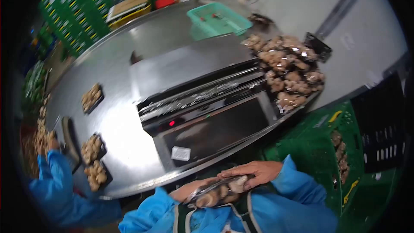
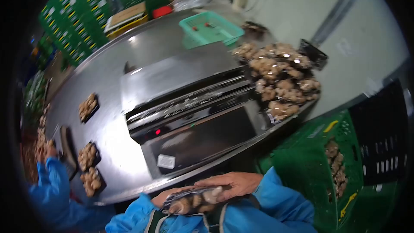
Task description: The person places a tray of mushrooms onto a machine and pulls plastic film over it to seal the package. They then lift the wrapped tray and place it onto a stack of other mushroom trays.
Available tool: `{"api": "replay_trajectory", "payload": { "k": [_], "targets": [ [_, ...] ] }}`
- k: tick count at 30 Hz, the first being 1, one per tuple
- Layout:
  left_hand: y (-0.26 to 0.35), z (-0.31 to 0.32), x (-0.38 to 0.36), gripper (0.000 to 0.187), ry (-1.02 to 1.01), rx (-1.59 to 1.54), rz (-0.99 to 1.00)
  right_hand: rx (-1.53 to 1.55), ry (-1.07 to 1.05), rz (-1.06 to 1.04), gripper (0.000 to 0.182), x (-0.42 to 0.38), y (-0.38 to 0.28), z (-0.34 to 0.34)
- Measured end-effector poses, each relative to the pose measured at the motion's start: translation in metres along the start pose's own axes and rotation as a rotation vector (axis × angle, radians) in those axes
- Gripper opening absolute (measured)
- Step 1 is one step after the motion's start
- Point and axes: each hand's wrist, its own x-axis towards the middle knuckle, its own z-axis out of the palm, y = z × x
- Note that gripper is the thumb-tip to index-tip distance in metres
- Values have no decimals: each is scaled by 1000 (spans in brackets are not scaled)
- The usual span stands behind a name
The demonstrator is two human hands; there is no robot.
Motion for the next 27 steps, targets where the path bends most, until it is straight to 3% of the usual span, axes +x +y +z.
{"api": "replay_trajectory", "payload": {
  "k": [1, 2, 3, 4, 5, 6, 7, 8, 9, 11, 12, 13, 14, 15, 16, 18, 19, 20, 22, 23, 24, 26, 27],
  "targets": [
    [8, 5, 3, 46, 104, 541, 154, 76, 76, 19, 68, -13, 17, -3],
    [20, 8, 4, 57, 81, 235, 193, 326, 212, -59, 66, -23, 52, 2],
    [7, 0, 9, 65, 189, 156, 435, 577, 334, -149, 65, -30, 88, 11],
    [14, 5, 15, 71, 265, 83, 564, 942, 301, -302, 66, -27, 106, 18],
    [23, 14, 17, 76, 343, 7, 690, 1347, 69, -625, 59, -10, 162, 29],
    [38, 33, 18, 73, 211, -18, 627, 1412, 77, -738, 57, 1, 153, 29],
    [51, 49, 22, 69, 84, -45, 561, 1380, 246, -676, 52, -6, 153, 24],
    [55, 37, 31, 63, 99, 315, 384, 1335, 413, -595, 49, -14, 153, 18],
    [62, 45, 40, 57, 5, 379, 434, 1284, 568, -500, 47, -21, 152, 13],
    [80, 37, 59, 52, 117, 706, 262, 1119, 918, -362, 41, -48, 94, -9],
    [73, 33, 73, 53, 188, 582, 305, 1077, 954, -475, 37, -64, 103, -28],
    [68, 19, 88, 59, 280, 707, 391, 1073, 1157, -461, 35, -75, 89, -50],
    [77, 28, 101, 59, 213, 544, 471, 1111, 1343, -594, 34, -84, 51, -73],
    [86, 37, 113, 60, 144, 378, 546, 1046, 1387, -663, 32, -113, 55, -106],
    [93, 41, 117, 57, 165, 375, 559, 981, 1429, -732, 30, -141, 60, -139],
    [101, 46, 121, 61, 221, 426, 550, 841, 1705, -902, 30, -176, 8, -194],
    [103, 45, 123, 65, 281, 474, 537, 739, 1674, -930, 32, -210, 23, -239],
    [100, 37, 123, 52, 265, 421, 564, 828, 1645, -931, 35, -230, 15, -274],
    [98, 33, 115, 49, 347, 393, 552, 621, 1712, -852, 40, -266, 10, -343],
    [95, 31, 110, 47, 419, 370, 527, 772, 1708, -823, 39, -272, -12, -360],
    [92, 28, 105, 44, 475, 310, 532, 683, 1658, -863, 39, -289, 3, -395],
    [86, 26, 91, 44, 577, 266, 525, 461, 1799, -623, 41, -341, 32, -475],
    [86, 27, 79, 44, 638, 256, 524, 121, 1947, -362, 42, -371, 54, -518]
  ]
}}
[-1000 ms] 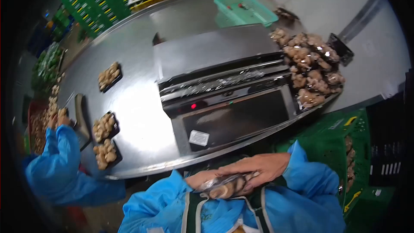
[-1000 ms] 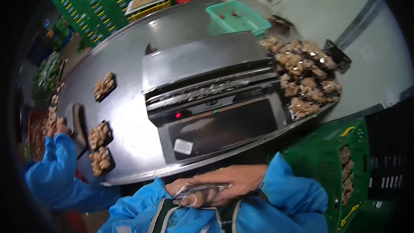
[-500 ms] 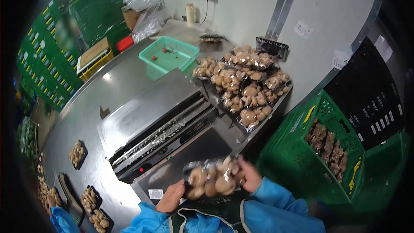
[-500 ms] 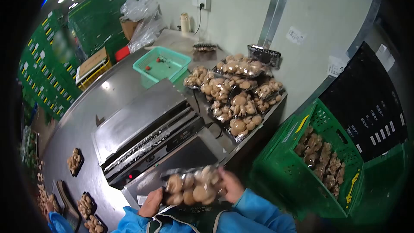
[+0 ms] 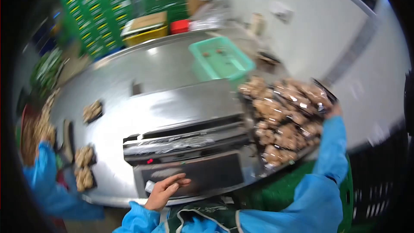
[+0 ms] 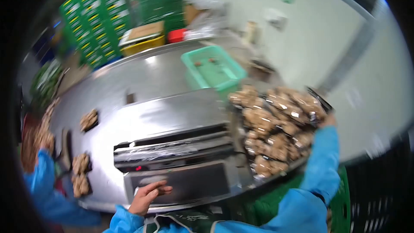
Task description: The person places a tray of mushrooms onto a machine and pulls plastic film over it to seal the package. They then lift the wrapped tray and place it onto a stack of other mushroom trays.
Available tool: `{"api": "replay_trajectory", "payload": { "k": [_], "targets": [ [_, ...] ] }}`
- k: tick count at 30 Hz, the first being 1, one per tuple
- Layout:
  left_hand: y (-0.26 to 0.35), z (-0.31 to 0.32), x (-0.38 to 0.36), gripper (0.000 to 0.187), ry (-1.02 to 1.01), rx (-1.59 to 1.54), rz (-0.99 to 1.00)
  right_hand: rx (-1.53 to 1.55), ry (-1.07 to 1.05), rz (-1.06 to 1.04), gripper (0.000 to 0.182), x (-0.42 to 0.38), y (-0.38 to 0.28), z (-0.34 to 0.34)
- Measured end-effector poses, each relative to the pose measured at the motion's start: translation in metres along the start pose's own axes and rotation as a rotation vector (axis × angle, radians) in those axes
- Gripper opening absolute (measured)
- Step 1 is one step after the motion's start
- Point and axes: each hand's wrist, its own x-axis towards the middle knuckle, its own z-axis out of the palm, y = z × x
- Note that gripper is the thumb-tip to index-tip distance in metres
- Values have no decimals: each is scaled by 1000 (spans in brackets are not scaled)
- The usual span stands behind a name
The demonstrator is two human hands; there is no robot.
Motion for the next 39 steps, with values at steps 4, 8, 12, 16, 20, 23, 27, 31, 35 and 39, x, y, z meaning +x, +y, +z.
{"api": "replay_trajectory", "payload": {
  "k": [4, 8, 12, 16, 20, 23, 27, 31, 35, 39],
  "targets": [
    [-11, -59, -34, 41, 301, 12, 120, -804, 465, -498, 47, 52, 7, 3],
    [-18, -154, -55, 36, 746, -139, 254, -18, -233, -334, 40, -163, -65, 220],
    [-28, -280, -69, 34, 1049, -288, 277, -22, -868, -242, 24, -359, -105, 384],
    [-28, -419, -55, 40, 1147, -286, 275, 38, -1442, 85, 26, -518, -116, 527],
    [0, -534, -8, 53, 1239, -173, 353, -46, -1719, 400, 38, -625, -58, 688],
    [11, -609, 24, 56, 1317, -136, 363, -188, -1595, 521, 37, -691, 7, 787],
    [12, -674, 53, 58, 1354, -12, 264, -370, -1464, 434, 58, -744, 69, 867],
    [1, -710, 86, 63, 1285, 61, 181, -438, -1413, 365, 81, -773, 94, 898],
    [-10, -716, 114, 64, 1101, -65, 218, -174, -1661, 351, 84, -775, 132, 909],
    [-5, -691, 111, 72, 844, -424, 382, -271, -1658, 396, 79, -753, 116, 891]
  ]
}}
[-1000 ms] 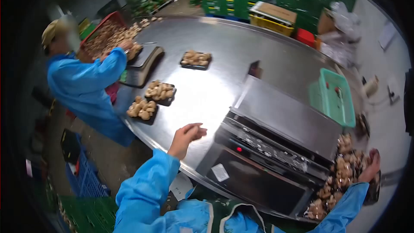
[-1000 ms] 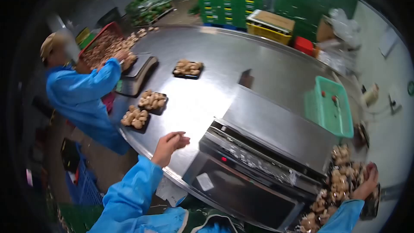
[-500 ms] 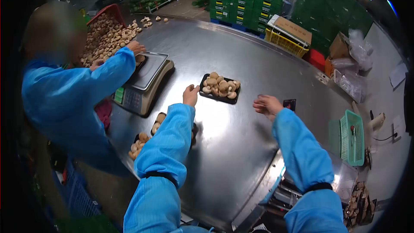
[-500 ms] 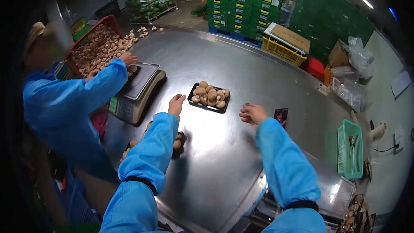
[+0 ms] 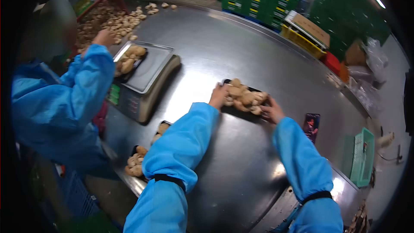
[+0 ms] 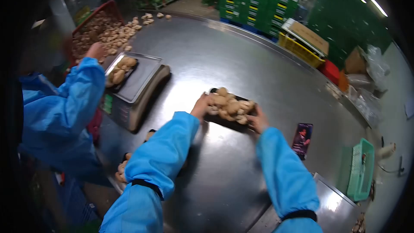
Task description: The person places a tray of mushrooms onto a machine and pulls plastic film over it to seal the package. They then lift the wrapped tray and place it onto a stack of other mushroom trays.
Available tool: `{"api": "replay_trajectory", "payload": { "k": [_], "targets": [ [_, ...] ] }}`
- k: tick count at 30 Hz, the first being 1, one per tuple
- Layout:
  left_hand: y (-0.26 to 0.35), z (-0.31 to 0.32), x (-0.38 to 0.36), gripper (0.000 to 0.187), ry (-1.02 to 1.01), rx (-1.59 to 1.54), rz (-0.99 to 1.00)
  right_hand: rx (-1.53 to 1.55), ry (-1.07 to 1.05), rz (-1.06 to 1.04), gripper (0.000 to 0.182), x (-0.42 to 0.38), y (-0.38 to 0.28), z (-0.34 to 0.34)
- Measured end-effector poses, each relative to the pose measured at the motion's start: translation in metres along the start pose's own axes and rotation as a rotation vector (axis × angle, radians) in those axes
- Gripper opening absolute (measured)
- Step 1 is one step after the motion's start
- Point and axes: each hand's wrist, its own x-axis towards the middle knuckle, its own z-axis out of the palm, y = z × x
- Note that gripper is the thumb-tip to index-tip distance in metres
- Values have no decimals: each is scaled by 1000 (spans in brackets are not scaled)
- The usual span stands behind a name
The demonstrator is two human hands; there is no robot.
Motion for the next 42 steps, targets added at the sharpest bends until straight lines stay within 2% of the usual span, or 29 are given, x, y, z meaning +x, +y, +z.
{"api": "replay_trajectory", "payload": {
  "k": [1, 2, 4, 5, 6, 7, 10, 13, 17, 18, 19, 20, 21, 25, 29, 32, 33, 34, 35, 37, 38, 39, 40, 41, 42],
  "targets": [
    [11, 12, -17, 75, -41, -4, 24, -27, 10, -19, 78, -9, -4, -9],
    [33, 32, -44, 77, 52, 185, -23, -69, 1, -29, 76, -28, -20, -16],
    [49, 59, -76, 75, -35, 116, 48, -61, 2, -89, 73, -66, -44, -34],
    [75, 81, -109, 75, -138, 34, -24, -37, 10, -111, 72, -97, -63, -39],
    [68, 91, -112, 72, -194, 27, 16, -30, -3, -117, 71, -127, -76, -49],
    [90, 116, -149, 66, -175, 25, 17, -28, -16, -123, 70, -155, -87, -62],
    [86, 168, -196, 59, -160, 66, 64, -6, 7, -114, 70, -234, -96, -99],
    [60, 227, -237, 50, -499, 9, -41, 36, 142, -165, 71, -330, -80, -144],
    [27, 308, -297, 47, -672, 151, -199, 112, 265, -116, 61, -432, -41, -210],
    [-1, 324, -297, 52, -675, 193, -197, 106, 293, -104, 61, -453, -31, -228],
    [-2, 348, -322, 58, -591, 174, -306, 144, 328, -86, 60, -472, -21, -245],
    [-2, 368, -341, 65, -644, 231, -335, 145, 349, -75, 61, -490, -14, -261],
    [3, 361, -345, 72, -696, 284, -354, 138, 368, -67, 62, -492, -7, -253],
    [-19, 387, -378, 73, -681, 419, -372, 162, 368, -71, 63, -530, 16, -270],
    [-36, 388, -402, 74, -561, 454, -327, 168, 330, -89, 62, -554, 34, -276],
    [-36, 372, -407, 71, -581, 615, -200, 219, 291, -74, 59, -569, 42, -286],
    [-51, 350, -394, 57, -560, 655, -31, 86, 382, -125, 58, -577, 46, -293],
    [-40, 335, -401, 47, -603, 813, 164, -49, 469, -177, 58, -585, 50, -300],
    [-27, 321, -409, 39, -638, 971, 362, -47, 450, -170, 58, -595, 54, -310],
    [-5, 301, -421, 31, -781, 1518, 799, -1237, 256, -626, 54, -619, 55, -325],
    [-8, 286, -413, 38, -908, 1631, 1080, -1228, 247, -628, 54, -625, 54, -319],
    [-6, 284, -413, 38, -911, 1635, 1074, -1432, 116, -620, 55, -632, 50, -311],
    [-4, 286, -412, 38, -1067, 1731, 1137, -1639, -17, -603, 56, -636, 48, -306],
    [-3, 290, -410, 39, -1227, 1818, 1207, -1646, -6, -597, 56, -632, 49, -306],
    [-8, 294, -405, 40, -1268, 1847, 1197, -1663, -43, -670, 56, -624, 55, -305]
  ]
}}
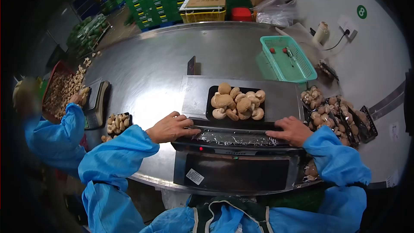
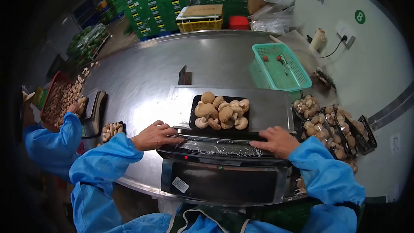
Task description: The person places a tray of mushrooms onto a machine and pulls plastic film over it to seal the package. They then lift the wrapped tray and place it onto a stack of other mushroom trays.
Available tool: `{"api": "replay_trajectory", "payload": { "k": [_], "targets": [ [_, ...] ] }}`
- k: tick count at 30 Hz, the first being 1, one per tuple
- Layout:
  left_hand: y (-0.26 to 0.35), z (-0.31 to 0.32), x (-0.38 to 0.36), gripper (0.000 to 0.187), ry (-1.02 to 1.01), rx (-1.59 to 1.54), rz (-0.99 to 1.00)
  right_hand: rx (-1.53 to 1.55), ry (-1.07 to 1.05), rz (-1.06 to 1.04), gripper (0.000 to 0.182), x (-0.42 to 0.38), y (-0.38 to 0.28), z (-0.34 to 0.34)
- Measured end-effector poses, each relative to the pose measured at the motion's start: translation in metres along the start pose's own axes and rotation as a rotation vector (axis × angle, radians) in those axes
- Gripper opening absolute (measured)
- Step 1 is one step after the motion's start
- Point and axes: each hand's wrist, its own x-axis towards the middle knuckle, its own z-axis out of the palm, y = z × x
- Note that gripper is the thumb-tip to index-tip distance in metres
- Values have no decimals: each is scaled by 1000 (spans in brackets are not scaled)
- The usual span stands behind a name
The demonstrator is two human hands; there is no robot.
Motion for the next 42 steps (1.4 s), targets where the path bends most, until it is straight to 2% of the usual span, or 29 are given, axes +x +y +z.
{"api": "replay_trajectory", "payload": {
  "k": [1, 2, 3, 5, 6, 7, 8, 9, 10, 11, 13, 15, 17, 19, 21, 22, 23, 24, 27, 31, 33, 34, 35, 36, 37, 38, 39, 41, 42],
  "targets": [
    [-1, 0, 8, 40, 9, 4, 12, -19, 22, -69, 56, 5, 0, 6],
    [-2, -1, 17, 39, -34, -19, 32, 36, -19, -50, 45, 11, -2, 9],
    [-4, -1, 24, 38, -76, -41, 52, 25, -15, -34, 45, 13, -4, 20],
    [-3, 9, 30, 20, 45, -196, 51, 560, 146, 184, 33, 14, -8, 40],
    [3, 22, 30, 17, 206, -531, -52, 700, 303, 243, 18, 17, -13, 36],
    [12, 25, 33, 14, 365, -868, -156, 686, 307, 250, 18, 16, -19, 33],
    [23, 25, 29, 11, 448, -1248, -359, 1309, 502, 483, 14, 13, -29, 31],
    [32, 3, 23, 9, 411, -1539, -558, 1938, 697, 712, 11, 9, -39, 28],
    [39, -5, 15, 8, 521, -1634, -532, 2045, 783, 654, 9, 2, -47, 19],
    [43, -12, 7, 8, 630, -1730, -509, 2043, 790, 655, 9, -2, -53, 3],
    [35, -41, -6, 9, 777, -1769, -371, 2103, 987, 491, 7, -12, -70, -28],
    [13, -96, -1, 9, 899, -1461, -73, 1885, 1131, 259, 10, -6, -61, -69],
    [-15, -119, 32, 19, 1025, -988, 6, 1287, 1186, 310, 19, 22, -36, -96],
    [-56, -107, 74, 47, 782, -506, -199, 421, 891, 322, 41, 53, 19, -75],
    [-103, -66, 104, 69, 541, -180, -88, -121, 457, 241, 59, 75, 60, -54],
    [-119, -40, 111, 73, 405, -113, -61, -128, 459, 240, 59, 79, 76, -36],
    [-131, -17, 117, 77, 268, -49, -37, -207, 372, 205, 61, 81, 93, -18],
    [-133, 1, 119, 76, 219, -61, -18, -282, 282, 169, 62, 82, 103, -7],
    [-118, 30, 124, 66, 182, -216, -239, -143, 254, 284, 56, 89, 99, 13],
    [-95, 49, 120, 61, 236, -395, -291, 87, 341, 357, 56, 96, 94, 59],
    [-86, 49, 114, 57, 213, -482, -314, 90, 446, 374, 40, 89, 82, 66],
    [-85, 57, 111, 49, 273, -535, -246, 86, 442, 364, 40, 88, 72, 61],
    [-77, 65, 106, 40, 476, -612, -173, 386, 366, 583, 33, 85, 60, 53],
    [-62, 54, 99, 37, 398, -1030, -330, 688, 279, 798, 29, 83, 47, 42],
    [-46, 38, 92, 36, 295, -1447, -487, 687, 276, 796, 29, 81, 34, 34],
    [-33, 21, 85, 36, 292, -1450, -490, 1187, 446, 818, 29, 79, 18, 27],
    [-19, 5, 77, 35, 226, -1661, -596, 1694, 615, 808, 30, 76, 4, 20],
    [3, 2, 57, 34, 87, -2091, -780, 1845, 485, 867, 28, 59, -21, 7],
    [18, -3, 44, 33, 17, -2158, -849, 1846, 402, 878, 28, 45, -36, 11]
  ]
}}
